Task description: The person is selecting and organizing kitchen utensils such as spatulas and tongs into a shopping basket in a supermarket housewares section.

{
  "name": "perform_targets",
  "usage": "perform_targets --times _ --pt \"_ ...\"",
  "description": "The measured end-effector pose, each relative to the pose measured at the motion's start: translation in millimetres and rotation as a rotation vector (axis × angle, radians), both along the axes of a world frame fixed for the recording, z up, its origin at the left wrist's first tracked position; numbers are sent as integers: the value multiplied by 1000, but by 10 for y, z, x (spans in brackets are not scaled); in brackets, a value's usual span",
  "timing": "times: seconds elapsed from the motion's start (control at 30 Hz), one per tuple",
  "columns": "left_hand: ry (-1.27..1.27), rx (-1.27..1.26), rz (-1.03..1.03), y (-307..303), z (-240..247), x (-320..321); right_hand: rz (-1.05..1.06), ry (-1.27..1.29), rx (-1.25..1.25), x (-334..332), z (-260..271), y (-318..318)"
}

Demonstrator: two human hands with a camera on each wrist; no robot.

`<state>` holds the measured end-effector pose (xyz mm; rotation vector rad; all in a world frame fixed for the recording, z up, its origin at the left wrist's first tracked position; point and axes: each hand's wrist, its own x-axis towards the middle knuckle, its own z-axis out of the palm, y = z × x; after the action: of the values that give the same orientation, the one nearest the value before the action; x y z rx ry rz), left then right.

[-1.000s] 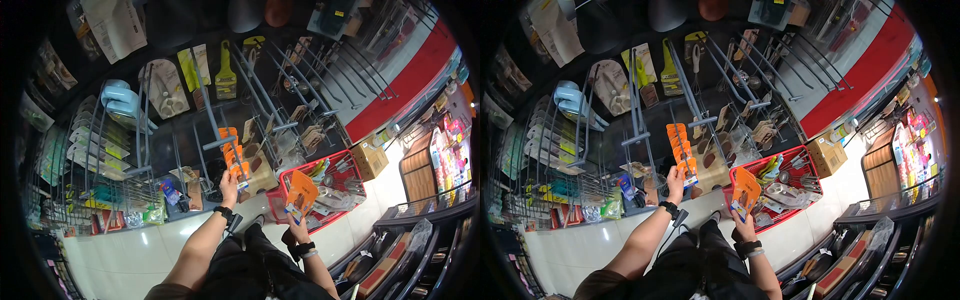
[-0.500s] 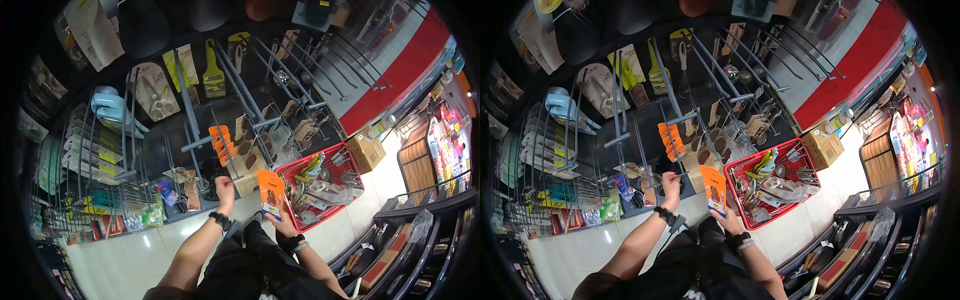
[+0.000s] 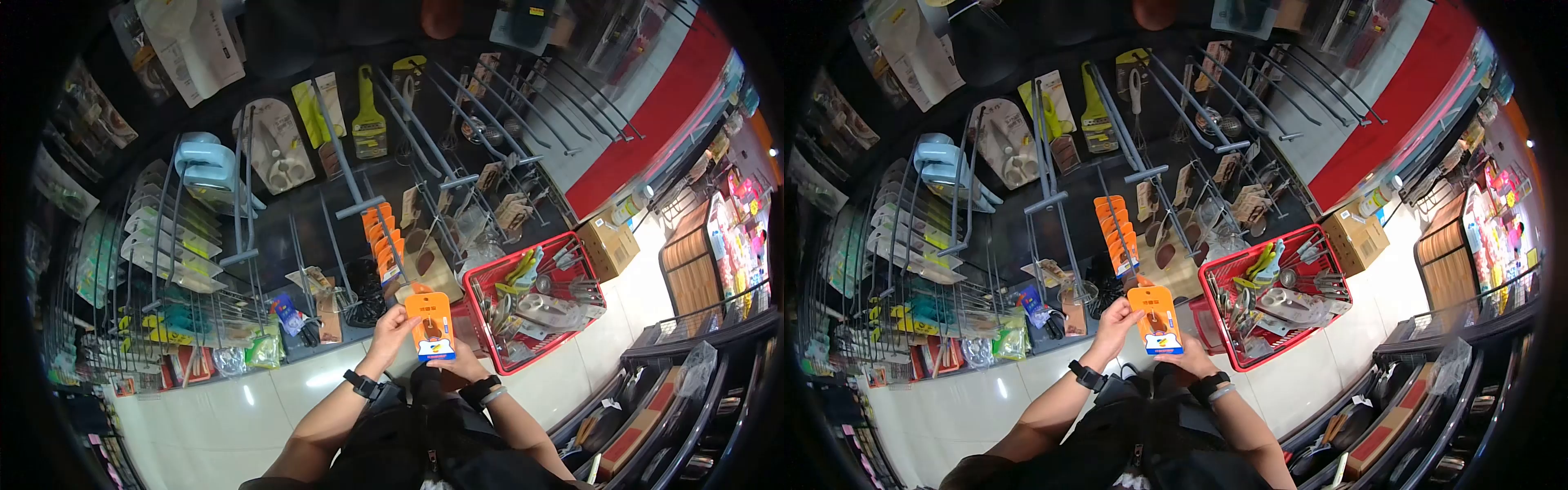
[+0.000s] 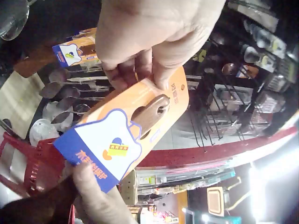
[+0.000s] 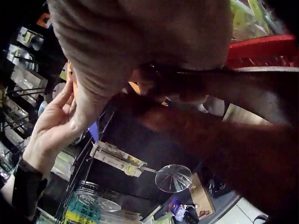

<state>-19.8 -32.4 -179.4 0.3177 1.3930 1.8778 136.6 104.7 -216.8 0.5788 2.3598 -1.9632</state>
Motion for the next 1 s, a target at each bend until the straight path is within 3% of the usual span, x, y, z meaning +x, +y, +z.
perform_targets --times 0.17,0.23,0.27,0.33,0.43,0.67,0.77,0.9,0.97,1.0 --pt "54 -18 -12 -136 -300 -113 -166 110 242 217 -6 213" --pt "181 -225 0 -140 -497 -200 -360 68 216 309 -127 341" --pt "246 -185 114 -69 -585 -194 -361 68 214 378 -149 390" --pt "279 -222 154 -7 -654 -276 -408 -3 40 453 -29 427" --pt "320 -264 201 124 -730 -420 -430 -52 -8 483 350 340" --pt "415 -274 320 317 -834 -556 -483 -79 94 584 281 262" --pt "438 -336 399 322 -1085 -572 -539 -43 41 546 242 245" --pt "352 -380 391 370 -989 -665 -538 6 -11 475 281 292" --pt "310 -226 467 445 -974 -743 -517 38 56 478 268 371" --pt "408 -227 474 465 -1072 -825 -496 71 156 462 291 411"
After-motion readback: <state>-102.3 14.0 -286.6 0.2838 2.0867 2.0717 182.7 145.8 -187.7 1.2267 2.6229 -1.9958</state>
